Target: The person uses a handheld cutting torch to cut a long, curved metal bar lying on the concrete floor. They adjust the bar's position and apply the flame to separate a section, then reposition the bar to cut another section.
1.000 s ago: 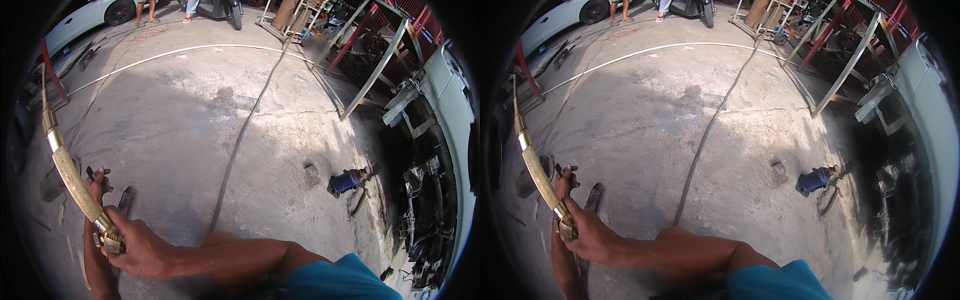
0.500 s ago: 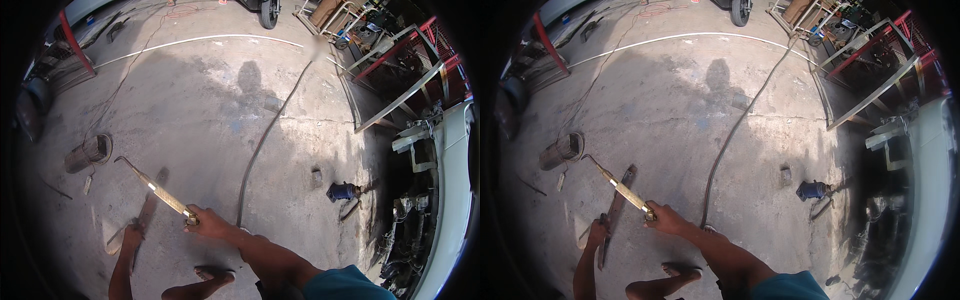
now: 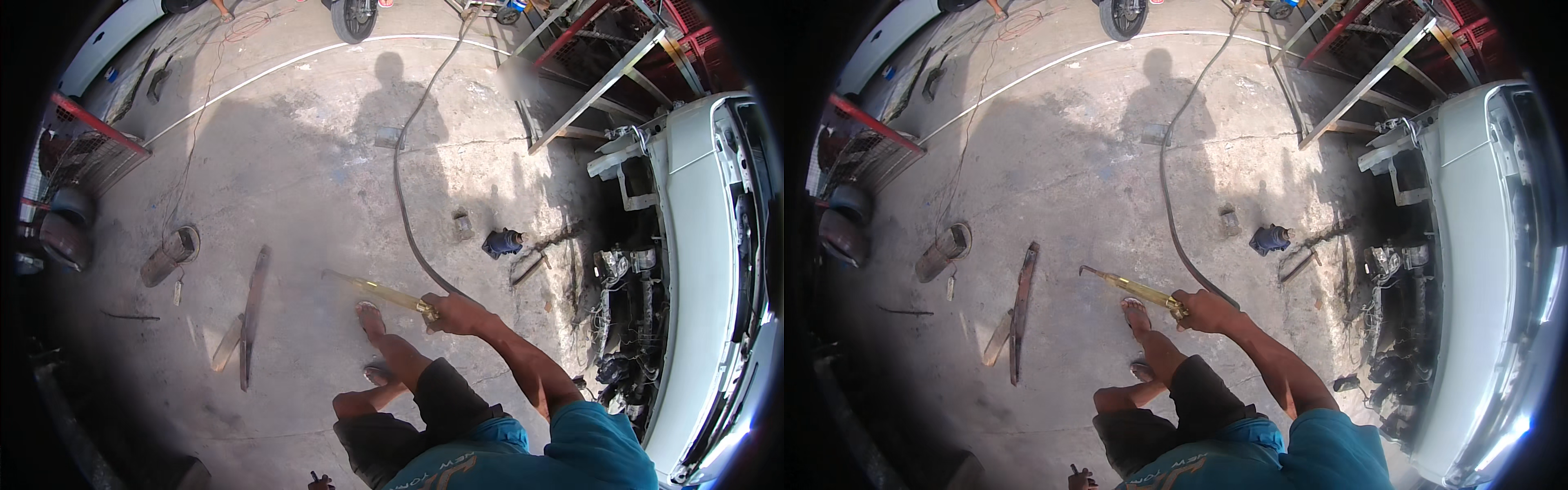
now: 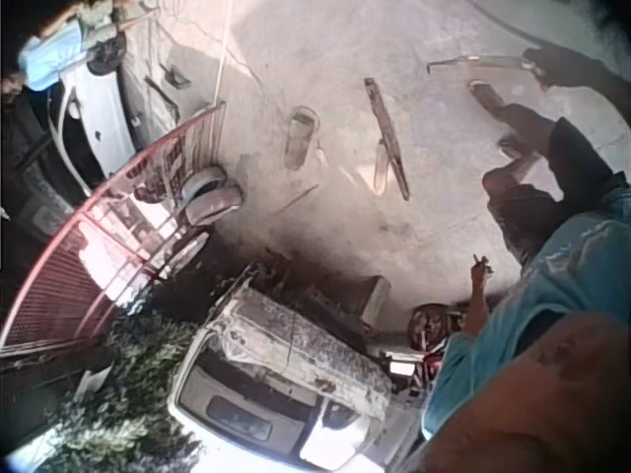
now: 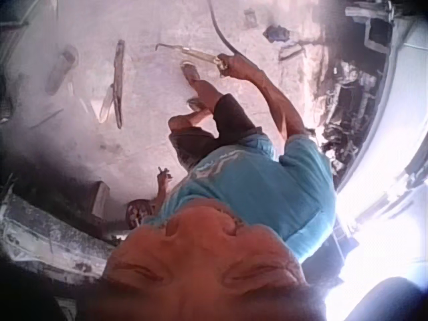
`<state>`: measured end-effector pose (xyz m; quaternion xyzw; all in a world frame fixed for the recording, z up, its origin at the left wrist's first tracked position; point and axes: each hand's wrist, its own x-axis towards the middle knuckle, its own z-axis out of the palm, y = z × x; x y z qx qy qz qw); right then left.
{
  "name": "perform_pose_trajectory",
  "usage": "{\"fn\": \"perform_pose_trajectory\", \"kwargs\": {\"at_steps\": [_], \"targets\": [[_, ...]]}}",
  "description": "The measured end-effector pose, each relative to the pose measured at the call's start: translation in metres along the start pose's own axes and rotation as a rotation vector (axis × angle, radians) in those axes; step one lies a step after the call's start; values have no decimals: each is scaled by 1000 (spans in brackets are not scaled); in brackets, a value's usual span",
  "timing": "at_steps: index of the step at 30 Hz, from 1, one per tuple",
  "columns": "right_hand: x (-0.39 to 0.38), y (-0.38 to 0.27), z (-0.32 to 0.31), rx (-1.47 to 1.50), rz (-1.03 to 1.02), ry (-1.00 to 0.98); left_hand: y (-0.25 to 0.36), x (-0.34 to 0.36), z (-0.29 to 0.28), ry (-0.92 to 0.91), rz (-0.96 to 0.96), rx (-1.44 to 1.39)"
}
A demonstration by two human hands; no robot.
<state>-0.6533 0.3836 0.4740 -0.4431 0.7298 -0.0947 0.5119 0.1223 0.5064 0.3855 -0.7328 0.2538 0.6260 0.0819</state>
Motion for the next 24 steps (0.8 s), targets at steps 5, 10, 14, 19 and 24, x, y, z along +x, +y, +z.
{"fn": "perform_pose_trajectory", "kwargs": {"at_steps": [5,10,14,19,24], "targets": [[-181,39,-112,-249,111,115,11,18,77,-17,249,-127],[-313,112,-185,-392,82,263,57,-15,161,260,324,-95],[-359,163,-226,-384,154,253,-22,-66,208,309,200,-102],[-375,268,-253,-341,155,260,-178,-144,292,51,97,-634],[-364,351,-270,-128,139,167,-226,-202,405,255,205,38]]}}
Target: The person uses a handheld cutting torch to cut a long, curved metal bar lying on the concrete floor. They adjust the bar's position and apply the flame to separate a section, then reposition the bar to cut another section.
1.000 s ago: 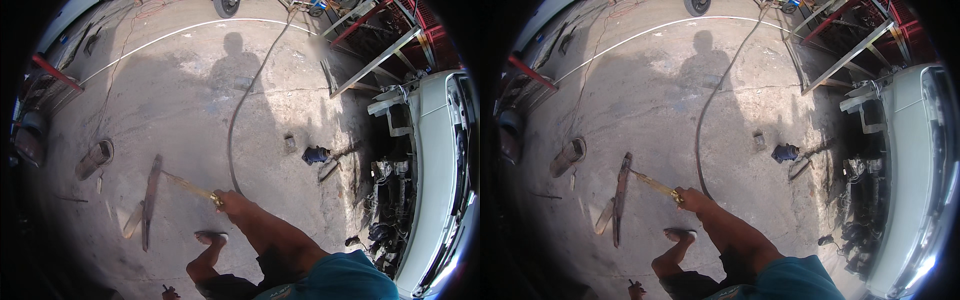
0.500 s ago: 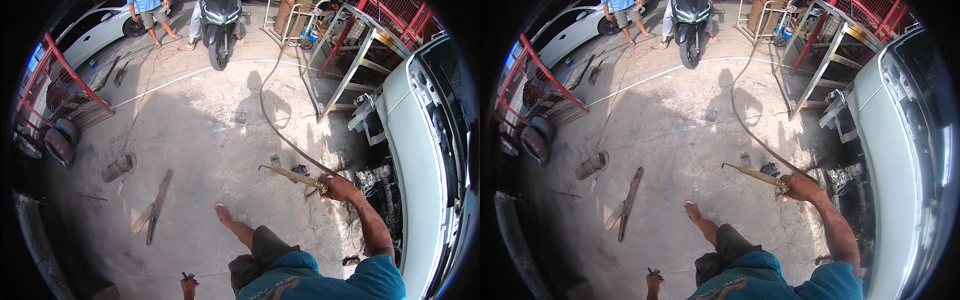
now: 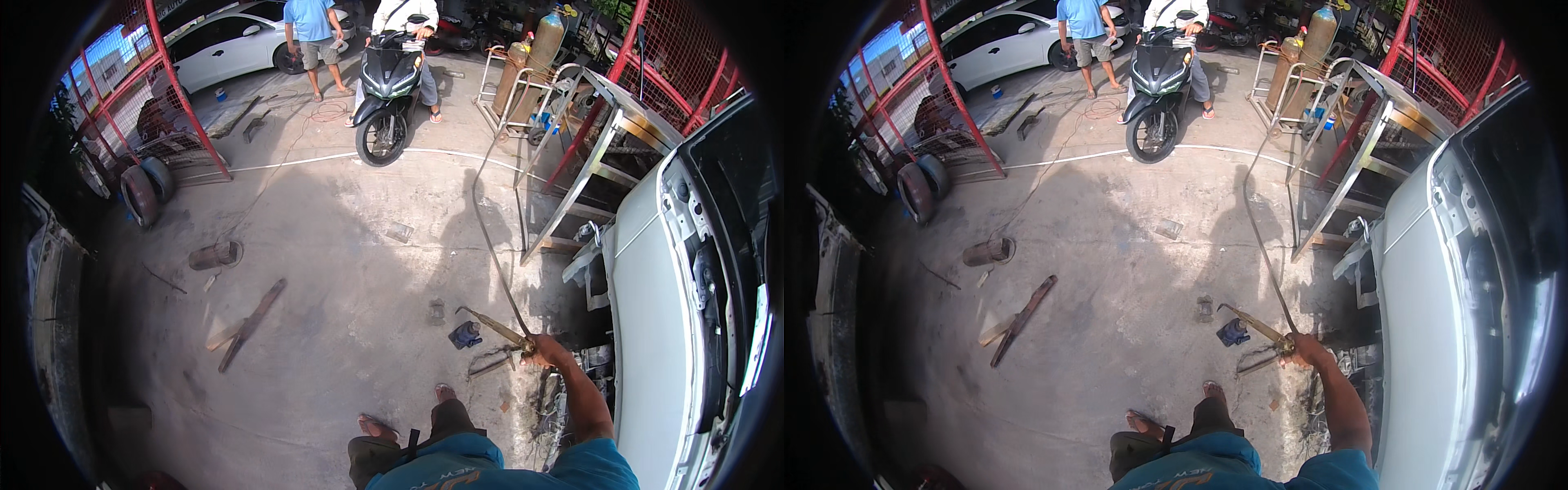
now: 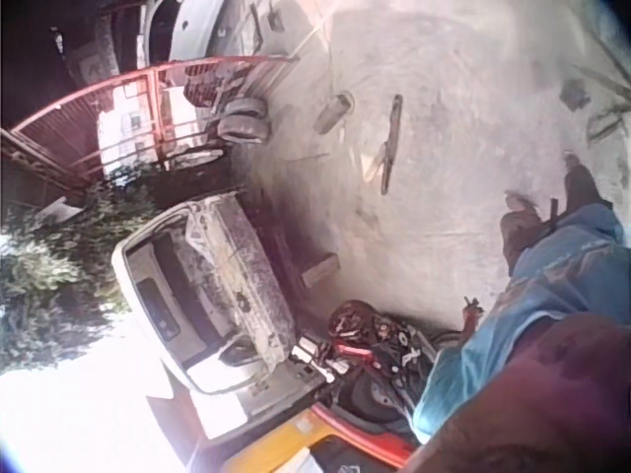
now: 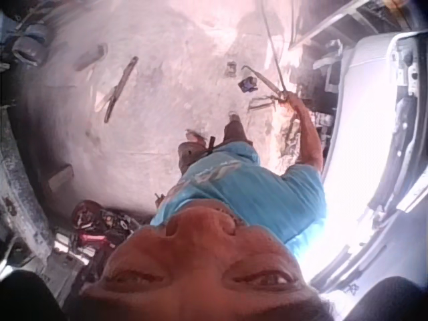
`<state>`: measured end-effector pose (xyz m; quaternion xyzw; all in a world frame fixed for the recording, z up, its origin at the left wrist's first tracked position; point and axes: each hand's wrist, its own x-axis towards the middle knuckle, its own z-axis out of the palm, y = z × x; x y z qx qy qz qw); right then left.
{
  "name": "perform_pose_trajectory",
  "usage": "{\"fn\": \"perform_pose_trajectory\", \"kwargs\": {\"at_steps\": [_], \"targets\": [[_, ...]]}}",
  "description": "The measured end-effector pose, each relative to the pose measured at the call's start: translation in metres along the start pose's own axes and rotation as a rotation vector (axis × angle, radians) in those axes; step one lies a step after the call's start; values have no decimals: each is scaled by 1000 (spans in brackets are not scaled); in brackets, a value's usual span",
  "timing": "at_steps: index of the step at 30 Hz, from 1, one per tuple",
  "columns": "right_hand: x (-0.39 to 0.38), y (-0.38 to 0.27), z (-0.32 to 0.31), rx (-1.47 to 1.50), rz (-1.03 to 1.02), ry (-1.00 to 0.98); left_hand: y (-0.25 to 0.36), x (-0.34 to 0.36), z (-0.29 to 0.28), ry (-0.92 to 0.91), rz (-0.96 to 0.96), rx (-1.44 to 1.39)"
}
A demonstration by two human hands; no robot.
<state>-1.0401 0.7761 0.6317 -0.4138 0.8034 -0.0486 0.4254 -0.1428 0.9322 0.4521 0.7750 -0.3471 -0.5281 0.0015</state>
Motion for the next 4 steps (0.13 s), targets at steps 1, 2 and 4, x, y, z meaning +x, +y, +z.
{"fn": "perform_pose_trajectory", "kwargs": {"at_steps": [1,2,4], "targets": [[3,10,-1,75,-2,-30,6,-9,23,-4,-33,-57],[5,15,-5,98,28,-58,10,-19,42,-8,-56,-94],[15,50,-4,141,12,-50,23,-32,85,-19,-56,-152]]}}
